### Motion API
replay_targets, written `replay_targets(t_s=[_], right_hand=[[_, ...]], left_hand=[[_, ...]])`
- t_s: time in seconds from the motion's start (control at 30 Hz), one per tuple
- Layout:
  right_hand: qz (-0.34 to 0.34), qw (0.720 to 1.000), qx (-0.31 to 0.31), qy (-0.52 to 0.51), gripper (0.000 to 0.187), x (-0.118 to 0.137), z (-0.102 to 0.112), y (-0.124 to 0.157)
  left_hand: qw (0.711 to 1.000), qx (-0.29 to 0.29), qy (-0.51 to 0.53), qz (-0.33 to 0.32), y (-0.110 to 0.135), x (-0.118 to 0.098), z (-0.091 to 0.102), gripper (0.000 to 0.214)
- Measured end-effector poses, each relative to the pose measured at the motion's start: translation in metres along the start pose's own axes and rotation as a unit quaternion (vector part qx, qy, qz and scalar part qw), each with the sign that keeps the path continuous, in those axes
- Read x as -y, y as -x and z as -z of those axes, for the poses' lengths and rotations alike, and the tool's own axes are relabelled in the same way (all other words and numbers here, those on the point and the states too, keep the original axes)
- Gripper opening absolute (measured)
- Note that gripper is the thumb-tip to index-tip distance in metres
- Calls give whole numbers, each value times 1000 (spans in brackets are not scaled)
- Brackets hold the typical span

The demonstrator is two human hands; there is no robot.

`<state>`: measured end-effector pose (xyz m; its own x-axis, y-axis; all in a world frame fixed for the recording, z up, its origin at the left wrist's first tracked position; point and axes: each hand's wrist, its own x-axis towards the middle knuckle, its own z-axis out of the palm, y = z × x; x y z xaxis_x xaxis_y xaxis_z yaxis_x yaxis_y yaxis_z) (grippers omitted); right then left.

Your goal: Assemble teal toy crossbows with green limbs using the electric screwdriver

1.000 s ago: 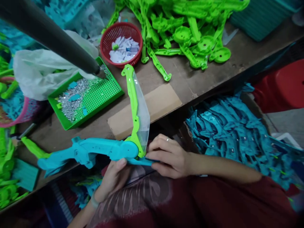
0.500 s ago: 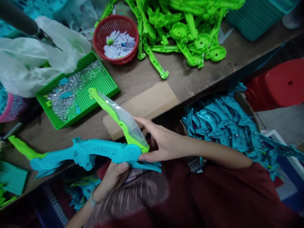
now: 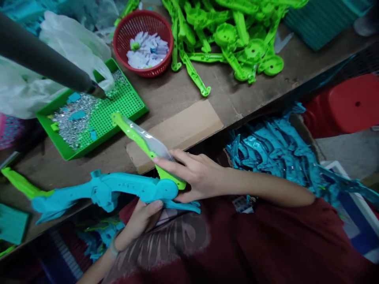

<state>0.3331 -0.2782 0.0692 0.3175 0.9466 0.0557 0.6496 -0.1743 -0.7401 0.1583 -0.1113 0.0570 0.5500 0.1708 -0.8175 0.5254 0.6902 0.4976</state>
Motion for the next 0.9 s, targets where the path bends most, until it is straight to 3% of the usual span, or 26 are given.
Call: replay_targets(t_s=[0.13, 0.27, 0.4, 0.5, 0.73, 0.9], right_hand=[[50, 997, 48, -21, 79, -13, 23, 1], [128, 989, 14, 73, 68, -24, 48, -10], [285, 934, 64, 206, 30, -15, 56, -35], [353, 886, 92, 284, 32, -3, 60, -49], [278, 878, 70, 384, 17, 13, 55, -41], [187, 885, 85, 418, 8, 11, 41, -38]], left_hand=[[1000, 6, 13, 13, 5, -3, -10, 51], [1000, -7, 11, 16, 14, -8, -21, 50], [1000, -17, 4, 14, 22, -11, -28, 53], [1000, -17, 19, 2, 24, -11, -29, 48], [995, 60, 47, -65, 9, -8, -19, 40], [990, 80, 76, -93, -3, -7, -31, 39]])
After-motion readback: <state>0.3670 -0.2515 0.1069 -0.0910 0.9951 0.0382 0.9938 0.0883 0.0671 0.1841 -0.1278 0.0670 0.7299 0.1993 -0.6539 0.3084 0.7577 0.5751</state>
